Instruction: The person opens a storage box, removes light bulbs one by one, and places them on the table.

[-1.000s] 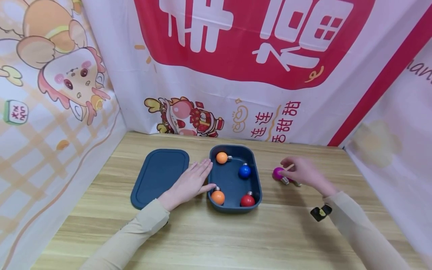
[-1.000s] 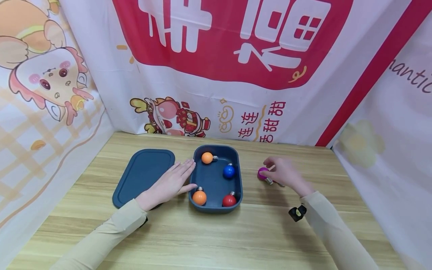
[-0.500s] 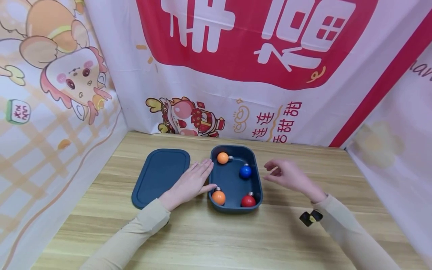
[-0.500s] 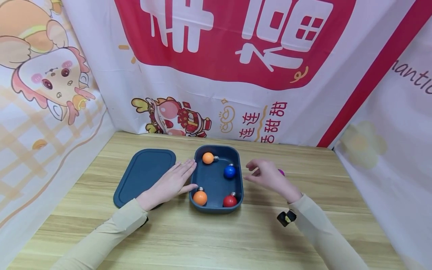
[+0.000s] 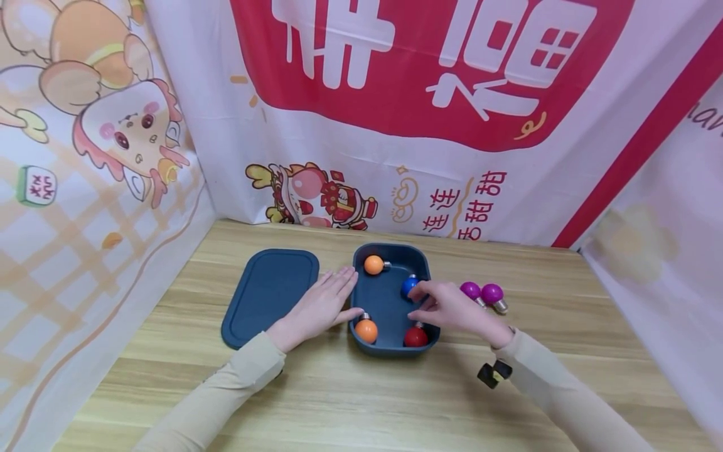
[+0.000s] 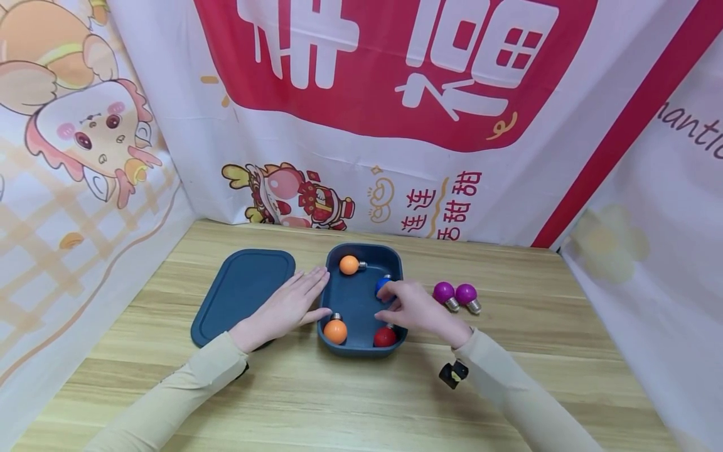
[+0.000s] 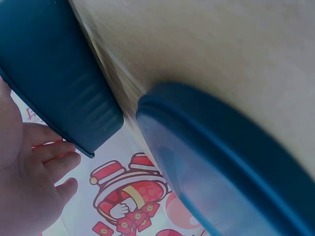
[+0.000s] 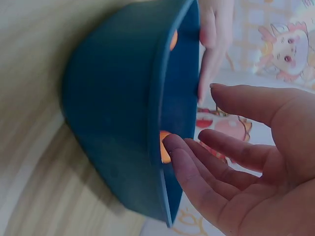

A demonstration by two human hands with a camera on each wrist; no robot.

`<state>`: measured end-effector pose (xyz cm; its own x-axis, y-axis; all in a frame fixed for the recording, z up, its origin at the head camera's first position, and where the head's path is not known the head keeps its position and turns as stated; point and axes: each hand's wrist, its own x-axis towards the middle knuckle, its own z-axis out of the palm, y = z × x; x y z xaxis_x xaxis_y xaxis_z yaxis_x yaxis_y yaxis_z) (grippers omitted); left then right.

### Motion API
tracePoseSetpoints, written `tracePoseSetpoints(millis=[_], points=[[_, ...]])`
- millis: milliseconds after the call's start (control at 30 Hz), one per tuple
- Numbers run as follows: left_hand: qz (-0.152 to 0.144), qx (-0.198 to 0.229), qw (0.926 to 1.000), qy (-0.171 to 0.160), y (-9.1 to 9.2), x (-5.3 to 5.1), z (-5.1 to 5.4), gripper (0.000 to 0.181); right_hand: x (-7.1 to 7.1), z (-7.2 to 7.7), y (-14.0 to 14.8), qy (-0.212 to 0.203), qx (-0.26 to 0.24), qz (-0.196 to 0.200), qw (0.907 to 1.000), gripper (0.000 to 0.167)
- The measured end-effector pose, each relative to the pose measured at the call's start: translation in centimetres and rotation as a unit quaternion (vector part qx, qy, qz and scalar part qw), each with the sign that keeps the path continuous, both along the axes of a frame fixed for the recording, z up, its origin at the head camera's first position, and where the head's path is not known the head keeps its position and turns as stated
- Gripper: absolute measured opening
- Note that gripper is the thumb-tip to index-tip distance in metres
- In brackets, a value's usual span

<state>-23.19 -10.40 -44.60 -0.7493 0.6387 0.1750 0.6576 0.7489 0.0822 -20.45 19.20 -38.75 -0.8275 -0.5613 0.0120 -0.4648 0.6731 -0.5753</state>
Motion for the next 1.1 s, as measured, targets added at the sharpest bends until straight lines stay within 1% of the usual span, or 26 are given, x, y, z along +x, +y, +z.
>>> tracePoseSetpoints(millis=[267, 567, 700, 867, 1100], points=[[0.004, -0.004, 0.9999, -0.011, 0.0, 0.1, 0.1, 0.081, -0.1, -1.2, -2.7, -0.015, 0.010, 0.026, 0.9995, 0.036], [-0.005, 0.000, 1.0000, 0.006, -0.1, -0.1, -0.1, 0.079, -0.2, -2.4, -5.0, -0.007, 0.022, 0.056, 0.9982, 0.036], [-0.004, -0.001, 1.0000, 0.007, -0.1, -0.2, -0.2, 0.079, -0.2, -2.6, -5.6, -0.012, 0.030, 0.057, 0.9978, 0.036], [-0.004, -0.003, 1.0000, 0.007, 0.0, -0.2, -0.2, 0.079, -0.3, -2.9, -6.2, -0.020, 0.054, 0.062, 0.9965, 0.035], [-0.004, 0.000, 1.0000, 0.007, 0.0, -0.1, -0.3, 0.078, -0.3, -3.1, -6.8, -0.019, 0.072, 0.062, 0.9953, 0.030]])
